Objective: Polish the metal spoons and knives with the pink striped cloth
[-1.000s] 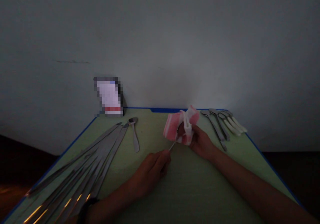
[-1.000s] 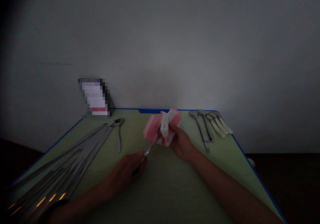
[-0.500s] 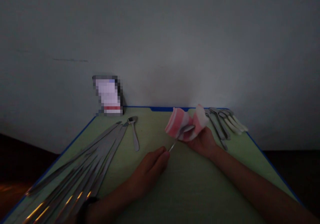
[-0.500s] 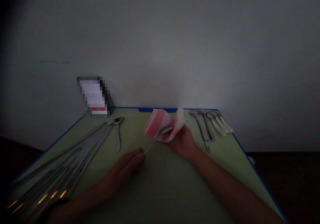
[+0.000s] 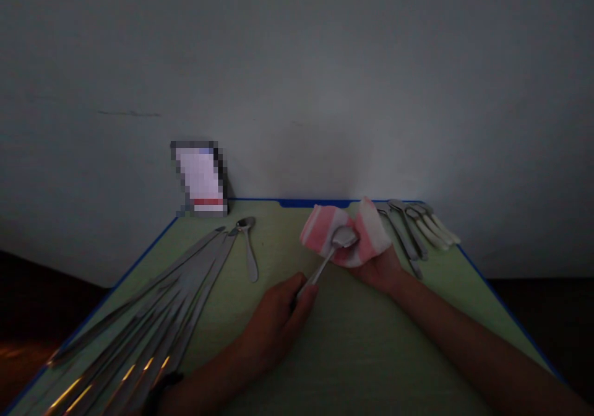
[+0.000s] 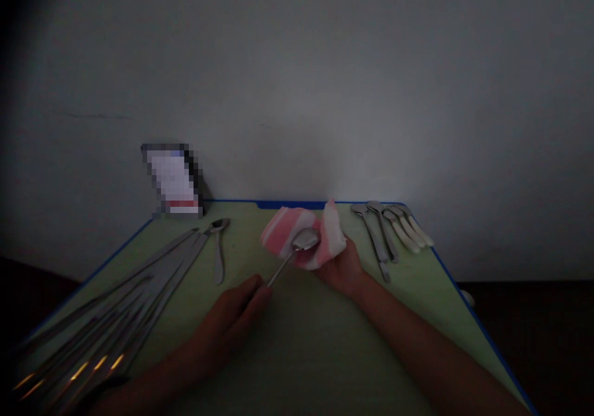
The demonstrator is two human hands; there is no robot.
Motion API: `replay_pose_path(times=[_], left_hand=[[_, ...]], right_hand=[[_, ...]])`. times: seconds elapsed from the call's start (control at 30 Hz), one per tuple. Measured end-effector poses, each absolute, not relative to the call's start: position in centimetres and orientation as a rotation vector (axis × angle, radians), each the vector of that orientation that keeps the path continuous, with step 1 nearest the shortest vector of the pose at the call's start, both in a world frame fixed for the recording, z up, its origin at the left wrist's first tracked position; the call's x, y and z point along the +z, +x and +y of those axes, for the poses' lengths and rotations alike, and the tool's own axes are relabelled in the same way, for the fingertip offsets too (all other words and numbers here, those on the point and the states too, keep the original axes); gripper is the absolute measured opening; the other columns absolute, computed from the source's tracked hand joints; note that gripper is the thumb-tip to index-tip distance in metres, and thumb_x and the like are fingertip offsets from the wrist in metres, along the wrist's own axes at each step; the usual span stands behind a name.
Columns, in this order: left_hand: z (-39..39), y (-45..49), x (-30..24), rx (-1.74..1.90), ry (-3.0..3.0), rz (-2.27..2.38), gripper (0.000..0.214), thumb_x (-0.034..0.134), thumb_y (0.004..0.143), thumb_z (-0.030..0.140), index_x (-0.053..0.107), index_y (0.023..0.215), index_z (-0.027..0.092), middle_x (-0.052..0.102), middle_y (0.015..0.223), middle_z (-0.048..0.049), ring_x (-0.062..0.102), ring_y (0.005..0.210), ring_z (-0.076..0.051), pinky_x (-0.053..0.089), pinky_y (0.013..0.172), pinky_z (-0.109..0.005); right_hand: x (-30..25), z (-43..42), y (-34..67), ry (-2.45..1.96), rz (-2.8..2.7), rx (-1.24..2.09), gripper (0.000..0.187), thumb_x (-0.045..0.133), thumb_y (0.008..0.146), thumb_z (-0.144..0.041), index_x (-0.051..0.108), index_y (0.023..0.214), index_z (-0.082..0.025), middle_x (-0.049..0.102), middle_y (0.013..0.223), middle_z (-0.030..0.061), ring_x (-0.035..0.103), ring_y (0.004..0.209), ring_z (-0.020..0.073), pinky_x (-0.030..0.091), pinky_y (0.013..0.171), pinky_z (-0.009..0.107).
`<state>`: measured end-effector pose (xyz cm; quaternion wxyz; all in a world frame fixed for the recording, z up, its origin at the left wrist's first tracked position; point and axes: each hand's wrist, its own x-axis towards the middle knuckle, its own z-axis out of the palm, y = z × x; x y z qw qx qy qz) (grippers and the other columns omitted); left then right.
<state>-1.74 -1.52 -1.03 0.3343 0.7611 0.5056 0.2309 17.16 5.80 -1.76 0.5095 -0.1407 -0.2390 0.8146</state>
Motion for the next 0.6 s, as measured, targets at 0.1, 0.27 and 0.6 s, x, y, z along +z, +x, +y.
replay_pose_path(times=[0.1,0.27,0.6], left_hand=[[-1.4,-1.8,-0.9,0.639,2.035,1.368,0.03,0.033,0.09,0.038,0.043,0.069,0.019,0.048,0.064,0.001,0.048,0.062,-0.015,0.034,0.053,-0.025],[-1.2,-1.8,-1.4,0.562,2.112,1.39,0.031,0.031,0.091,0.038,0.046,0.072,0.019,0.05,0.069,-0.0004,0.049,0.068,-0.017,0.037,0.062,-0.028],[-1.1,-1.6,-0.4,0.399,2.31,1.22,0.033,0.031,0.092,0.033,0.05,0.069,0.018,0.053,0.064,-0.0002,0.049,0.063,-0.016,0.037,0.067,-0.03]], right_hand=[[-2.1,5.8,17.1,-0.354,-0.586,1.935,0.035,0.042,0.082,-0.046,0.061,0.095,-0.02,0.067,0.089,0.002,0.058,0.087,0.0178,0.045,0.084,0.036],[-2.1,5.4,17.3,-0.487,-0.583,1.828,0.024,0.05,0.076,-0.045,0.062,0.081,-0.024,0.066,0.085,-0.0003,0.059,0.085,0.0185,0.045,0.083,0.036],[-2.9,4.9,17.2,-0.649,-0.755,1.879,0.017,0.061,0.073,-0.029,0.061,0.083,-0.016,0.063,0.068,0.0001,0.057,0.062,0.0123,0.046,0.068,0.028]])
